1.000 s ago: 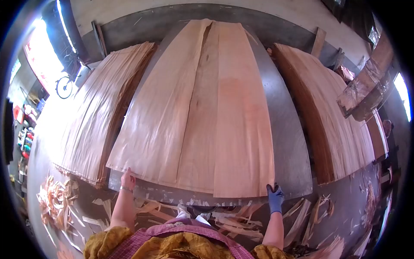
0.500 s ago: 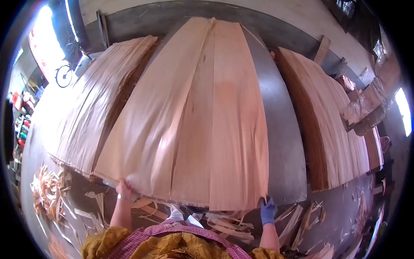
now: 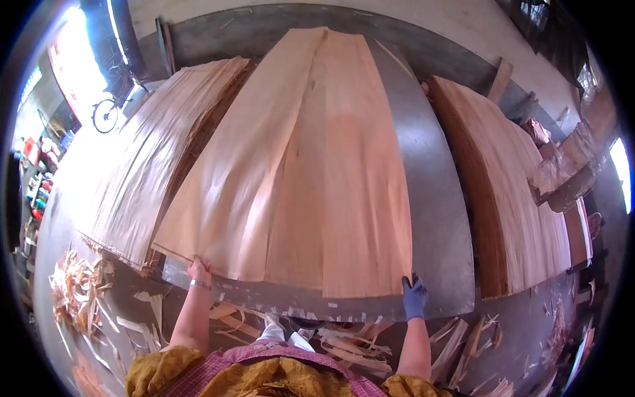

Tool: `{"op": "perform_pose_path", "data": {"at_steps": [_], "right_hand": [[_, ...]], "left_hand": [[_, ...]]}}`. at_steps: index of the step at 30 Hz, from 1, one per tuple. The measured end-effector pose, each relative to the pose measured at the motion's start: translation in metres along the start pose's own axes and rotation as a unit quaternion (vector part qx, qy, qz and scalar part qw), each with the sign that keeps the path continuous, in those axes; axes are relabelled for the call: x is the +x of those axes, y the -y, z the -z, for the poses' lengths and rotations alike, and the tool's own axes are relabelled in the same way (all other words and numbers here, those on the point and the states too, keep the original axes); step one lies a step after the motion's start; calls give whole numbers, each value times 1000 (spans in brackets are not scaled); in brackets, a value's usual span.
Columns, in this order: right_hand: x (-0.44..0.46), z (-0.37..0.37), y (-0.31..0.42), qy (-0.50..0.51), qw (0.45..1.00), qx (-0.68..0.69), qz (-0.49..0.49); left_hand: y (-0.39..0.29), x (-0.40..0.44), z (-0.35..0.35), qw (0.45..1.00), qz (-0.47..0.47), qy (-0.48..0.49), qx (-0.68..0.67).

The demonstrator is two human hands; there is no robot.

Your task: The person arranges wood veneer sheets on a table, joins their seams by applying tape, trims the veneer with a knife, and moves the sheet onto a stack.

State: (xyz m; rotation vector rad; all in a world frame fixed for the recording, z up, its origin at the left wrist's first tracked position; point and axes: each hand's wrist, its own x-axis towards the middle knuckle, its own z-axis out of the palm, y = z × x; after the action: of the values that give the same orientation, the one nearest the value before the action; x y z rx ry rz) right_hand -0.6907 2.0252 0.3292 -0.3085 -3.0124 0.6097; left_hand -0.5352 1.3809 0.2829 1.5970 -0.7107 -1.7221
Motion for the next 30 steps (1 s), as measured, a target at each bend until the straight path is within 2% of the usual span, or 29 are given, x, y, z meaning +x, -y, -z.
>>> {"op": "perform_pose_path", "data": {"at_steps": [3, 4, 11, 14, 17, 20, 23, 24, 26, 27, 28, 29, 30], "right_hand": [[-18, 4, -19, 10, 999, 5, -53], [-18, -1, -24, -40, 999, 34, -4], [-10, 4, -38, -12, 999, 23, -48], [-6, 8, -32, -21, 999, 23, -36], [-8, 10, -31, -5, 997, 35, -70], [-15, 6, -35, 6, 997, 23, -75], [-14, -1, -38, 6, 997, -7, -72], [-14, -3, -41, 8, 997, -24, -71], [-16, -5, -44, -6, 999, -15, -43], [-18, -5, -43, -14, 999, -26, -39], [-15, -13, -51, -18, 999, -16, -35], [-14, -14, -51, -18, 999, -16, -31], [-14, -13, -48, -19, 999, -15, -27]], "left_hand": [[1, 3, -3, 999, 4, -27, 20], [3, 2, -2, 999, 4, -38, 35], [9, 12, -1, 992, -26, -57, 112], [-4, -15, 0, 991, -39, -55, 118], [1, -6, 10, 983, -71, -31, 165], [15, 18, 25, 978, -94, 15, 188], [43, 91, 42, 958, -169, 30, 231], [31, 61, 36, 969, -138, 44, 202], [18, 26, 30, 968, -149, 35, 199], [6, 7, 27, 953, -148, 21, 264], [15, 30, 32, 958, -147, 39, 243], [14, 39, 34, 933, -156, 13, 325], [12, 38, 37, 937, -141, 33, 319]]}}
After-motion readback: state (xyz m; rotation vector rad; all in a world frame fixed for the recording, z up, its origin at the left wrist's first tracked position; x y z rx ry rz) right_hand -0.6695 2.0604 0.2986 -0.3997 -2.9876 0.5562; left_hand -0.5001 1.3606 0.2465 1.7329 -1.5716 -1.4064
